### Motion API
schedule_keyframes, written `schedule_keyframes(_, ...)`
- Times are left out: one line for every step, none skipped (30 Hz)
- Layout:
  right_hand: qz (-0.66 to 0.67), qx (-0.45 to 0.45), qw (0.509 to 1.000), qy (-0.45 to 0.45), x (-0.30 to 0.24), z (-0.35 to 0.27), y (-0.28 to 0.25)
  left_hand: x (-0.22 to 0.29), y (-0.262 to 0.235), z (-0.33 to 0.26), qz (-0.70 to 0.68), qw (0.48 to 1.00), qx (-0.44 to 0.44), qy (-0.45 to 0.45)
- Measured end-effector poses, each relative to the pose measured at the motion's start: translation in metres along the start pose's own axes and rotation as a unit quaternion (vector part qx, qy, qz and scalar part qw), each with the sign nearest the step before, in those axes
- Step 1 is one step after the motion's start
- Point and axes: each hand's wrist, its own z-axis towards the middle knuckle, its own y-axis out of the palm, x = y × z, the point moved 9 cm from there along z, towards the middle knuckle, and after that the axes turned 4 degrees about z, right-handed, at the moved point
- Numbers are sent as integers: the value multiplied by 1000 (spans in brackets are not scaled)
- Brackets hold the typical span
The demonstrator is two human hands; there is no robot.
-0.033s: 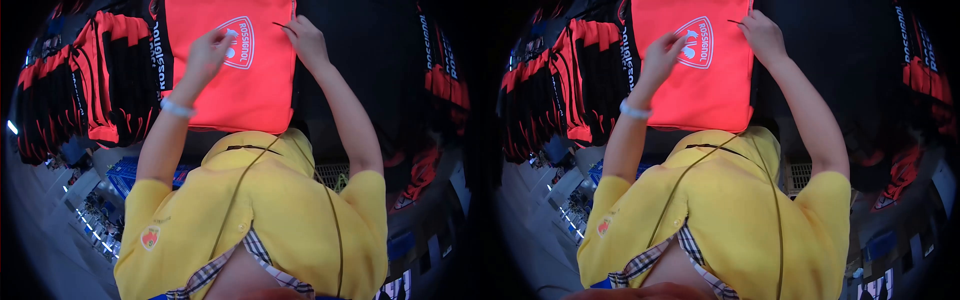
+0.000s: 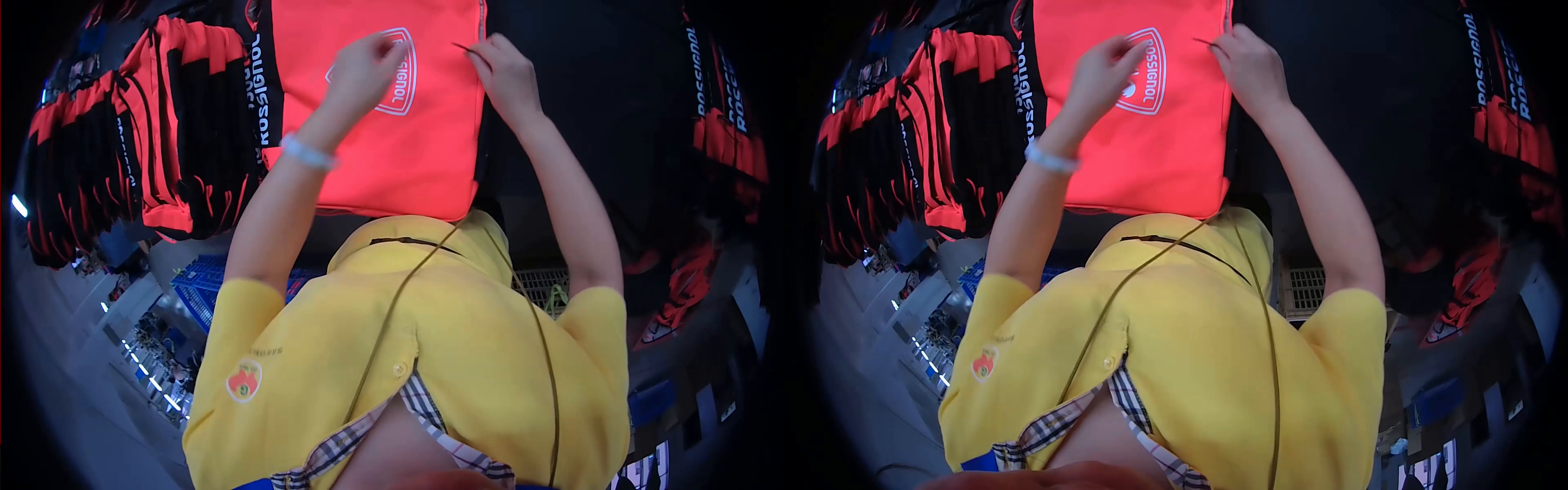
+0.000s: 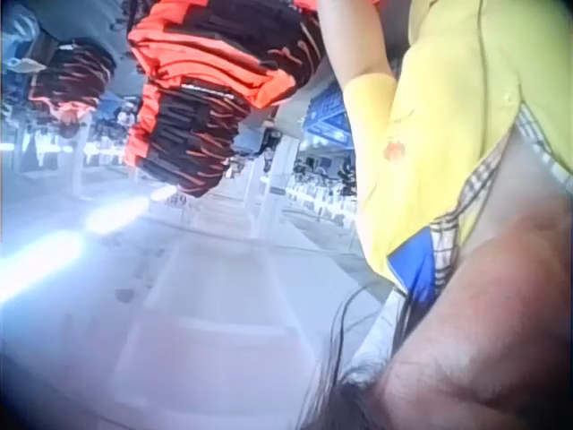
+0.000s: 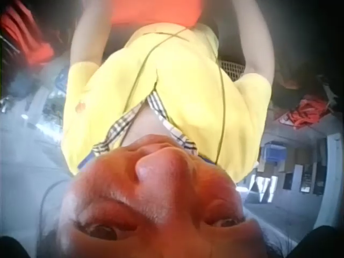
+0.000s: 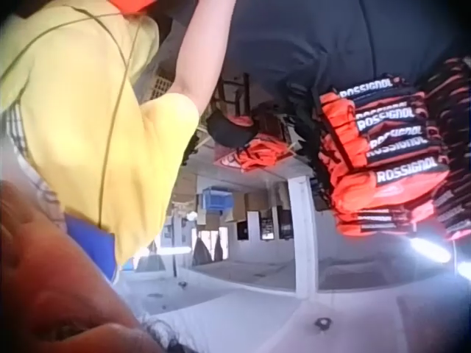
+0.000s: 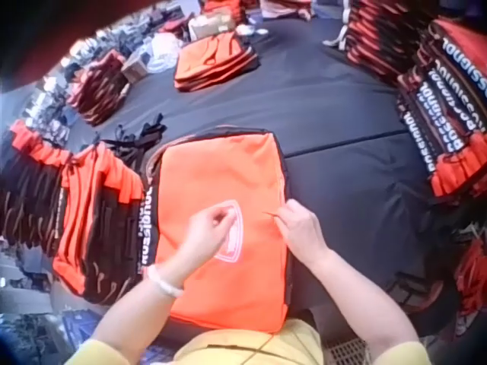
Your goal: Inspecting and preparing backpacks for packing by checking zippers, straps, and interior compartments.
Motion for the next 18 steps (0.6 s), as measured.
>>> schedule_keyframes(51, 4, 999, 11, -10, -11, -9, 17, 18, 19, 64, 998, -22, -2)
schedule_keyframes(98, 12, 995, 24, -15, -21, -19, 39, 39, 31, 129, 991, -25, 21)
schedule_keyframes(126, 10, 991, 37, -18, -33, -22, 58, 56, 38, 194, 979, -30, 47)
schedule_keyframes(144, 15, 988, 46, -26, -39, -28, 66, 63, 41, 193, 980, -30, 47)
schedule_keyframes(162, 21, 985, 58, -34, -46, -35, 70, 80, 40, 205, 974, -89, 39)
schedule_keyframes(162, 22, 985, 59, -37, -54, -42, 70, 92, 36, 217, 965, -147, 30)
schedule_keyframes(180, 13, 981, 77, -34, -64, -47, 69, 95, 34, 220, 963, -153, 36)
schedule_keyframes(200, 4, 975, 93, -34, -73, -51, 76, 90, 30, 190, 969, -134, 90)
schedule_keyframes(200, 11, 975, 97, -35, -81, -58, 82, 82, 25, 159, 970, -114, 142)
schedule_keyframes(196, -1, 977, 89, -41, -87, -65, 94, 59, 23, 149, 968, -45, 199)
schedule_keyframes(193, -14, 978, 77, -50, -91, -71, 104, 32, 21, 131, 965, -14, 227)
schedule_keyframes(204, -34, 977, 59, -64, -94, -76, 106, 5, 22, 46, 978, -8, 203)
schedule_keyframes(205, -22, 978, -14, -87, -99, -82, 109, -23, 25, 26, 980, 2, 196)
schedule_keyframes(227, -37, 973, -9, -106, -101, -87, 82, -52, 40, -52, 983, 6, 174)
schedule_keyframes(244, -50, 968, 6, -117, -105, -90, 82, -53, 38, 23, 975, -129, -180)
schedule_keyframes(246, -44, 968, -10, -129, -100, -104, 87, -75, 31, -37, 997, -64, -24)
schedule_keyframes(259, -117, 959, -10, -140, -91, -107, 90, -103, 15, -92, 986, 2, 135)
schedule_keyframes(267, -191, 945, -3, -149, -85, -108, 101, -114, -3, -62, 986, -7, 155)
